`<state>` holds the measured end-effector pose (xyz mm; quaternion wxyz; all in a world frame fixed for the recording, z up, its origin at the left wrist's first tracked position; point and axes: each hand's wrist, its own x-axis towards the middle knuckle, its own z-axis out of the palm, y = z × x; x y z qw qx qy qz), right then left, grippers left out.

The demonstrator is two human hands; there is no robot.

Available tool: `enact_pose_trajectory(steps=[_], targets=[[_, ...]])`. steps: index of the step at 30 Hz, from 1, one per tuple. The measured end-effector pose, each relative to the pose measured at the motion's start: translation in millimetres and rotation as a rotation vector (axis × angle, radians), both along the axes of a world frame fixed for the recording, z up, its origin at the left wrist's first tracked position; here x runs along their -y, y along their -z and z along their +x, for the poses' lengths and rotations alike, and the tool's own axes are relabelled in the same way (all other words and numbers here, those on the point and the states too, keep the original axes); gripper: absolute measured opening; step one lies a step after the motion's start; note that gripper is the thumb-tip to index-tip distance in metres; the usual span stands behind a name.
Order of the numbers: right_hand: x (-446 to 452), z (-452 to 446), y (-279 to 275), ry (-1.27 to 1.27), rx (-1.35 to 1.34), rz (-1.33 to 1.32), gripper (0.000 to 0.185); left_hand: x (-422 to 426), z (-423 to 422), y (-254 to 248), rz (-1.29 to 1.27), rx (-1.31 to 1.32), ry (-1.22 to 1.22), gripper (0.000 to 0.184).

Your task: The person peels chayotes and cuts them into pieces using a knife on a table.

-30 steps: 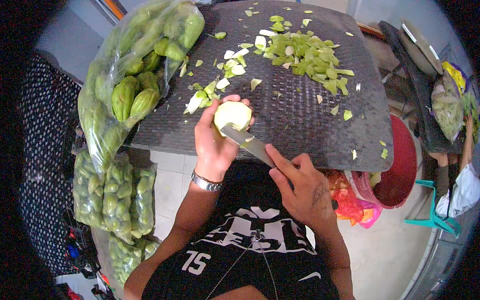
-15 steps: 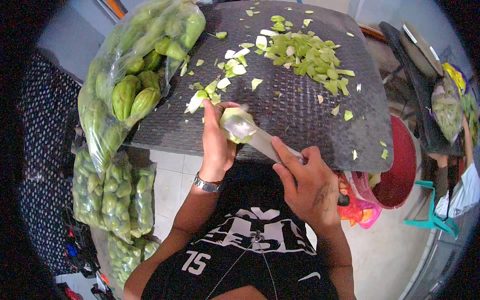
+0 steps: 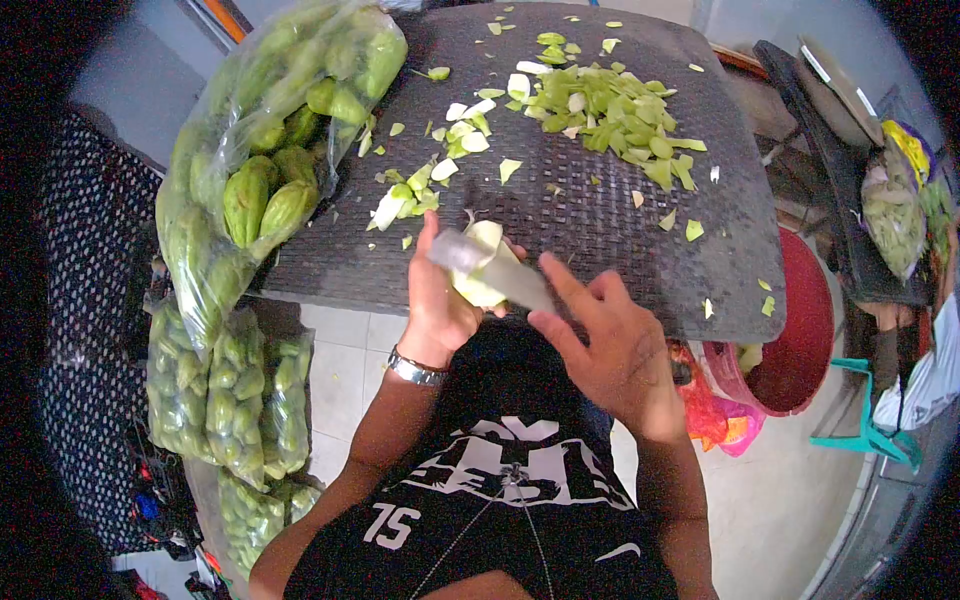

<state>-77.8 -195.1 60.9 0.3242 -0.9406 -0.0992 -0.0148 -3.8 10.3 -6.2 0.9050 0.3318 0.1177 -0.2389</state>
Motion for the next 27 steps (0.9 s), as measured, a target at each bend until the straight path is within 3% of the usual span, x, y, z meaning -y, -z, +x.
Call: enact_pose_trajectory(steps=[8,11,13,14,17,18,21,23,25,26,27], targets=[[8,7,0,-0.061,0.048,-0.073,0.045,-3,-6,3,-0.142,-0.042,0.063,0.082],[27,17,11,0.182,0.143,-0.189,0.043,-4,-7,6,-0.094,0.051,0.125,0.081],[36,19,7,0.191,0.157,-0.107,0.044,-5,-7,5,-0.038,0.085,0.137,0.082],[38,19,6,0.191,0.130,-0.050,0.044,-6,-6,5,0.019,0.108,0.143,0.068],[38,19,17,0.219,0.125,0.025,0.044,-1,-3,-11,0.101,-0.005,-0.027,0.046],[37,20,24,0.232,0.136,0.035,0.045,-6,3,-8,-0.044,0.011,-0.075,0.029],[39,15,38,0.272,0.050,-0.010,0.045,-2,25,-2,0.126,0.141,-0.555,0.024],[34,12,38,0.289,0.019,0.017,0.046,15,40,-5,0.167,0.205,-0.688,0.022],[32,13,41,0.288,0.086,0.018,0.043,43,43,-8,0.114,0.196,-0.447,0.023],[35,15,47,0.306,0.126,0.014,0.041,64,42,-7,0.418,0.504,-0.389,0.026],[40,16,56,0.323,0.163,0.011,0.039,76,43,-17,0.344,0.570,-0.293,0.030]])
